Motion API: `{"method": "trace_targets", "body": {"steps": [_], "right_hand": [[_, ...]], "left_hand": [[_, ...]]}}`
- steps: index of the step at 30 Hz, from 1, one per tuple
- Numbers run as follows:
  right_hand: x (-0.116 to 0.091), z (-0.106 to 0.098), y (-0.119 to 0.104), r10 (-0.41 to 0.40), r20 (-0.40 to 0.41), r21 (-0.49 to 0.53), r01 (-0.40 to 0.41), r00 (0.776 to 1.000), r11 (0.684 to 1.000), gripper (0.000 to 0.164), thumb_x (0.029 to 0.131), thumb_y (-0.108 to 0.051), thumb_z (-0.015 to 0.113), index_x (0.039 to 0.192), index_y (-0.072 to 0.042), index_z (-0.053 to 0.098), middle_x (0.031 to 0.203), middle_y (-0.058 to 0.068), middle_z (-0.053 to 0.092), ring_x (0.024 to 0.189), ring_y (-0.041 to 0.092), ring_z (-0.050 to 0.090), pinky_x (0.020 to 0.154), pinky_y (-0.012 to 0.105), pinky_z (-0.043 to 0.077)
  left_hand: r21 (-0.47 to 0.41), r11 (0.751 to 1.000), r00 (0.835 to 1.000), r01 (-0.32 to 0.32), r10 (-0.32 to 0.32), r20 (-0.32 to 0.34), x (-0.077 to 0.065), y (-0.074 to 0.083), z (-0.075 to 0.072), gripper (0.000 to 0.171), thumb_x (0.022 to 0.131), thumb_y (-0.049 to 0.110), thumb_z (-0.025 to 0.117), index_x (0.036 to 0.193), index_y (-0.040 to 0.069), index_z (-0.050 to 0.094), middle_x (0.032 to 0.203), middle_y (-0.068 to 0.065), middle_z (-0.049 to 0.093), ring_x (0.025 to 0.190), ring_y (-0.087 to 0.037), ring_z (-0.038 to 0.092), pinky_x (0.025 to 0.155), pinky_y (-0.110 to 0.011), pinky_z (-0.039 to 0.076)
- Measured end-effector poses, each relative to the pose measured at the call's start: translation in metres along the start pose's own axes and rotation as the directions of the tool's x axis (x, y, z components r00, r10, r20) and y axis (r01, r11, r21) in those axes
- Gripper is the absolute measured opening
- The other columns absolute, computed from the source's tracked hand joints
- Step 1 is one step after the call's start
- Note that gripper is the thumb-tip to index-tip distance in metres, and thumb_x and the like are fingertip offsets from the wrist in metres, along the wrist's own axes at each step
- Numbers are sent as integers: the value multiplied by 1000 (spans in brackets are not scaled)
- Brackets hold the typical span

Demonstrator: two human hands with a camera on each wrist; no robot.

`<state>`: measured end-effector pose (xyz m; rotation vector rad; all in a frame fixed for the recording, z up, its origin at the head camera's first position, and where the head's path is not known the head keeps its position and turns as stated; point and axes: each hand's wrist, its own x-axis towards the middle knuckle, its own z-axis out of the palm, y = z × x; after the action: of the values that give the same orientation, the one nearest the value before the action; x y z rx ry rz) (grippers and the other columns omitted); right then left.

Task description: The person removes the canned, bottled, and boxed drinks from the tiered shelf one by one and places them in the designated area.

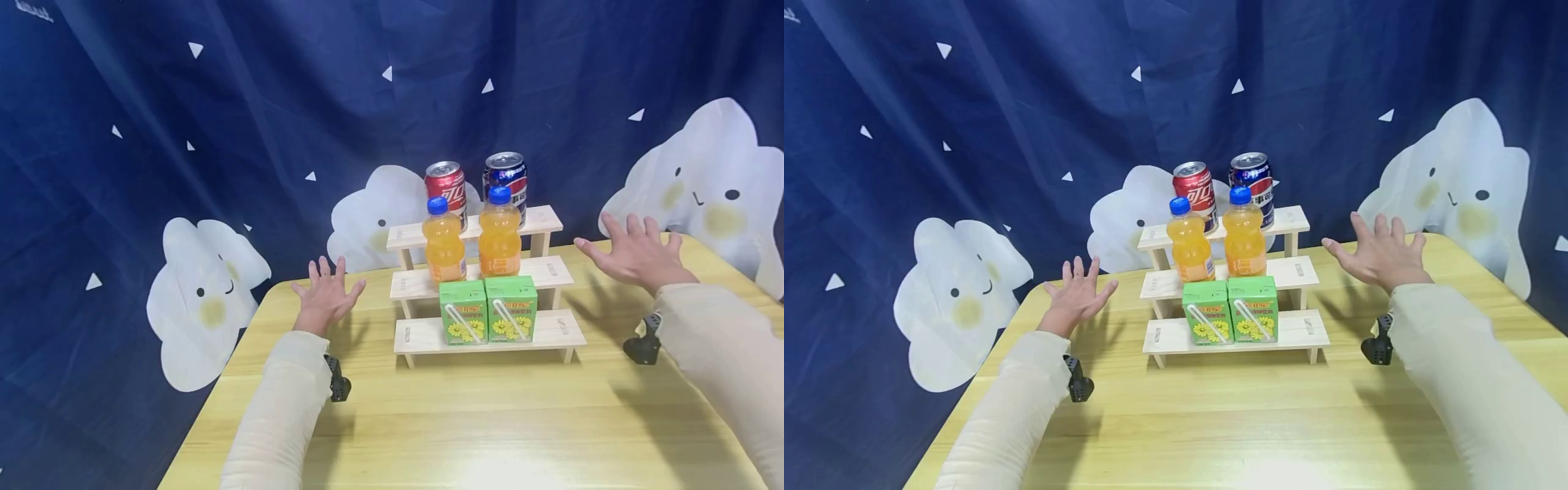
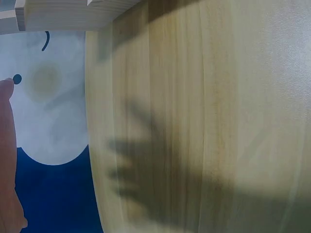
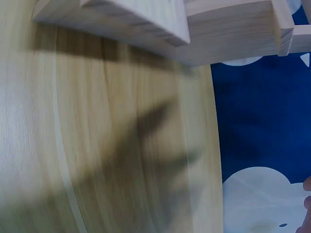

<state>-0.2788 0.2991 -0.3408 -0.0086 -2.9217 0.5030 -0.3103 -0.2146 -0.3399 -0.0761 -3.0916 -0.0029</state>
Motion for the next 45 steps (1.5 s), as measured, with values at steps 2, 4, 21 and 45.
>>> {"method": "trace_targets", "body": {"steps": [2,4,21,45], "right_hand": [[-1,0,1,3,6,25,-4,1000,1000,88,89,-69,26,151,-8,8,143,39,12,126,61,6,87,78,1],[-1,-1,2,8,0,48,-8,1000,999,87,90,-68,25,151,-8,7,143,38,13,127,60,8,87,77,4],[-2,-20,-9,33,-116,330,7,993,944,77,97,-51,27,150,-1,1,152,30,6,136,53,4,103,68,8],[-1,-25,-43,69,-157,436,6,985,900,84,93,-56,41,151,-5,8,152,26,16,138,47,15,107,63,14]], "left_hand": [[-3,1000,1000,-5,5,1,0,0,2,82,90,69,21,153,18,8,154,-26,3,141,-44,1,96,-78,7],[-13,1000,1000,-6,6,10,-1,1,3,81,91,68,21,153,17,7,154,-26,3,142,-44,1,98,-76,6],[-205,977,998,-58,61,9,-12,9,16,82,94,59,27,150,3,9,151,-30,14,140,-43,13,112,-52,18],[-759,649,999,52,-31,42,-44,52,54,71,94,46,44,144,-2,29,147,-21,34,135,-38,32,110,-50,26]]}}
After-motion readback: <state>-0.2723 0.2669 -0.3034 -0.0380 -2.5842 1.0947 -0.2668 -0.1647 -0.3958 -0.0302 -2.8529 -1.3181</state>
